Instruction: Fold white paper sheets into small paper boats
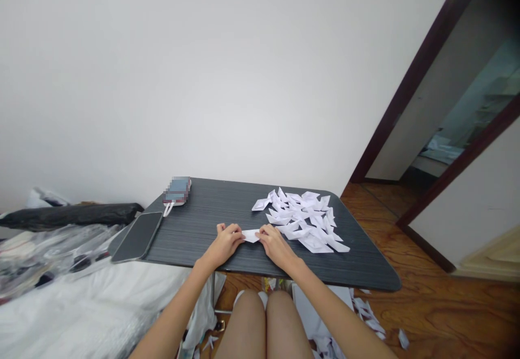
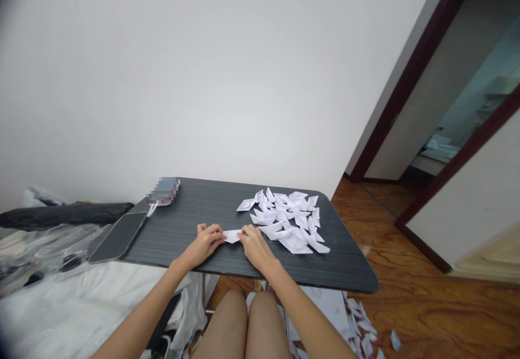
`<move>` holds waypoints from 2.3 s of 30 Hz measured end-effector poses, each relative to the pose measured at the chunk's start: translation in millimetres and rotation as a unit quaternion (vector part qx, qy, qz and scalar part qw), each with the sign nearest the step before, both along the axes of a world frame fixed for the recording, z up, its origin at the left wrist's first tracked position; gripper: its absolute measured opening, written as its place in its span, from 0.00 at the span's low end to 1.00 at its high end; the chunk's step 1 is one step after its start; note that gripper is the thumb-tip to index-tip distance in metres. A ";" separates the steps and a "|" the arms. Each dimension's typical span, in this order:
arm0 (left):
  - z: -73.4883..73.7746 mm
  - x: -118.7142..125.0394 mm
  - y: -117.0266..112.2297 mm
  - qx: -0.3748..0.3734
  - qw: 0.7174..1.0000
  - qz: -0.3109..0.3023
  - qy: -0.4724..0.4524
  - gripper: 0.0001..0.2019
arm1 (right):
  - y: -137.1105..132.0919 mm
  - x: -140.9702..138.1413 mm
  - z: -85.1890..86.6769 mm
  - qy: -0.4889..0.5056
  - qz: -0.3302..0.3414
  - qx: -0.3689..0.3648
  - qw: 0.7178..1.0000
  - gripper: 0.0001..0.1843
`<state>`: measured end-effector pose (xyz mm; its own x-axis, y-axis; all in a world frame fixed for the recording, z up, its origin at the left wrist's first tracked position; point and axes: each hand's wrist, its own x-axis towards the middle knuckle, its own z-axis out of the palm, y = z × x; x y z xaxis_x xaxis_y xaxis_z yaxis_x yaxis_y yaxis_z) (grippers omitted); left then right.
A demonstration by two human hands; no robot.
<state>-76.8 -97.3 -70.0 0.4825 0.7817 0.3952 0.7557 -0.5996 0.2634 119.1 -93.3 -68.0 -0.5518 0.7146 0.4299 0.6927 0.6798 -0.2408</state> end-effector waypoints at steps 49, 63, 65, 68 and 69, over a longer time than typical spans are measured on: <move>10.3 31.7 -28.8 0.035 0.979 0.099 0.175 0.18 | -23.8 -23.9 0.9 -0.119 -0.120 0.007 0.986 0.13; -5.9 18.6 -17.9 0.015 0.979 0.204 0.002 0.12 | 19.2 -29.2 -13.1 0.095 -0.161 -0.077 0.979 0.11; -8.7 15.8 -14.9 -0.001 0.979 0.202 -0.017 0.12 | 23.7 -29.2 -18.2 0.136 -0.164 -0.095 0.972 0.13; -10.3 13.1 -13.5 -0.010 0.981 0.191 -0.026 0.13 | 30.8 -29.1 -20.3 0.140 -0.168 -0.138 0.966 0.21; -10.3 12.9 -13.9 -0.007 0.981 0.190 -0.025 0.13 | 33.1 -29.3 -19.9 0.132 -0.173 -0.155 0.964 0.22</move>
<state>-63.9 -111.1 -80.3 0.1346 0.9075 0.3980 0.9103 -0.2719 0.3122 89.8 -60.2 -88.0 -0.1586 0.9528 0.2587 0.7510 0.2865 -0.5949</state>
